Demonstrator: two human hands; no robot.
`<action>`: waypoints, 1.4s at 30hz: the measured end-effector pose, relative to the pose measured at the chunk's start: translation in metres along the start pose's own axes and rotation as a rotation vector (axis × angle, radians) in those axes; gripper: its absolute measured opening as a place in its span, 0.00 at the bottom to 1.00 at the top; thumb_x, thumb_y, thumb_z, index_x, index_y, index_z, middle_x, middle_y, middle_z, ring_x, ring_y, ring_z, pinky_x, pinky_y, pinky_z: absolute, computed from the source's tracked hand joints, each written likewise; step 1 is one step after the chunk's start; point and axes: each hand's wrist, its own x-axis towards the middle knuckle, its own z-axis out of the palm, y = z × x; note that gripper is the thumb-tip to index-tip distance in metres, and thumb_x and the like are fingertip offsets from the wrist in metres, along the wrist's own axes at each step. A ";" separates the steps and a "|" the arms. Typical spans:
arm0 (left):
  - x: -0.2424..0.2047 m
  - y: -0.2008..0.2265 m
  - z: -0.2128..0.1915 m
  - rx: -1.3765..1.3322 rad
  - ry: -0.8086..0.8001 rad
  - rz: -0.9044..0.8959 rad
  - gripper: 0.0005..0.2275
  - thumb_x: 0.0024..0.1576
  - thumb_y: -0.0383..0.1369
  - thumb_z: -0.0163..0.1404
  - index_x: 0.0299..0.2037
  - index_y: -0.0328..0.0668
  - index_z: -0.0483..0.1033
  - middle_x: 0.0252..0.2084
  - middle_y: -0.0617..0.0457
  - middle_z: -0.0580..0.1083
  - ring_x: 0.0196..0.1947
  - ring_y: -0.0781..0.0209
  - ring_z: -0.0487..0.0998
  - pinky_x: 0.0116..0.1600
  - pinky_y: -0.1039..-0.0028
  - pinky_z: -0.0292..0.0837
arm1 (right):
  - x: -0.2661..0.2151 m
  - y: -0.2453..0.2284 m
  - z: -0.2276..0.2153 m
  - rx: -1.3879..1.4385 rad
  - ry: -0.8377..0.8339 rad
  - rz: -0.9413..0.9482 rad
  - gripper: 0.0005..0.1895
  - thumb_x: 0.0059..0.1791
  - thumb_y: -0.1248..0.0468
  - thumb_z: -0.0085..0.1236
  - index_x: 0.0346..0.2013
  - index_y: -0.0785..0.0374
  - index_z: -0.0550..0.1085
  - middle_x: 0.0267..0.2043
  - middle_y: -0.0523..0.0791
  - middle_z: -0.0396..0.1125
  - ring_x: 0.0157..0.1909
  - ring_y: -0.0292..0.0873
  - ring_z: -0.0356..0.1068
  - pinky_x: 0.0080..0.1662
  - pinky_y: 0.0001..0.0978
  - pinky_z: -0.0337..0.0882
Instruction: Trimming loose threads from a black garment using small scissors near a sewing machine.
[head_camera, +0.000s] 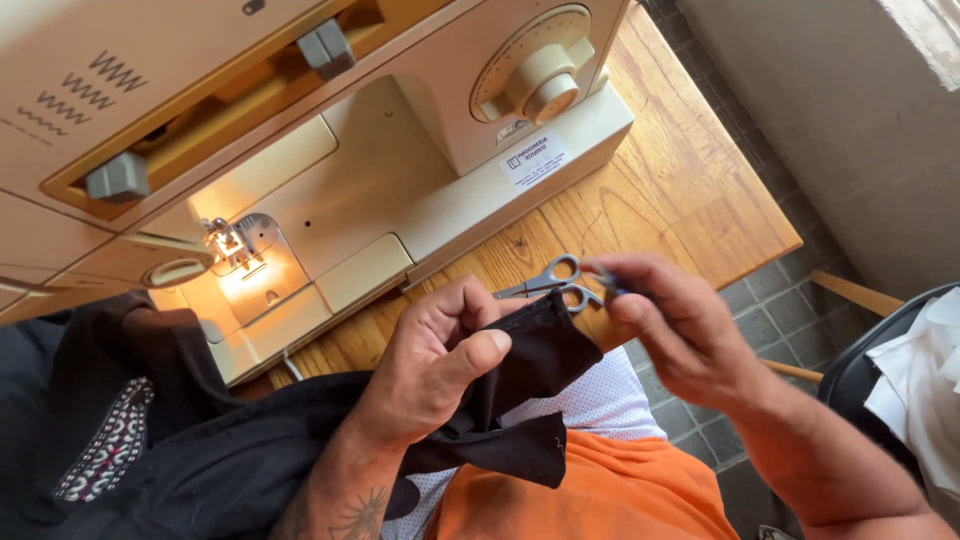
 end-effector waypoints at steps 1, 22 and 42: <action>0.000 -0.001 0.001 -0.002 0.001 -0.004 0.10 0.65 0.35 0.56 0.37 0.51 0.65 0.48 0.46 0.82 0.42 0.64 0.73 0.51 0.72 0.66 | -0.004 0.000 0.009 0.002 0.000 0.004 0.27 0.66 0.53 0.46 0.73 0.68 0.75 0.64 0.46 0.79 0.60 0.38 0.79 0.61 0.31 0.76; -0.009 0.003 -0.004 -0.077 0.091 0.010 0.11 0.65 0.38 0.58 0.37 0.51 0.66 0.40 0.57 0.77 0.38 0.69 0.66 0.45 0.74 0.65 | -0.017 0.009 0.062 0.163 0.097 0.077 0.18 0.67 0.55 0.48 0.65 0.64 0.70 0.48 0.41 0.69 0.39 0.33 0.64 0.40 0.26 0.71; -0.012 0.001 -0.003 0.006 0.076 0.068 0.10 0.65 0.33 0.56 0.36 0.51 0.66 0.42 0.54 0.77 0.41 0.65 0.69 0.50 0.71 0.66 | -0.017 0.007 0.042 0.063 0.148 -0.098 0.21 0.67 0.62 0.49 0.72 0.72 0.69 0.65 0.53 0.75 0.62 0.42 0.76 0.64 0.32 0.76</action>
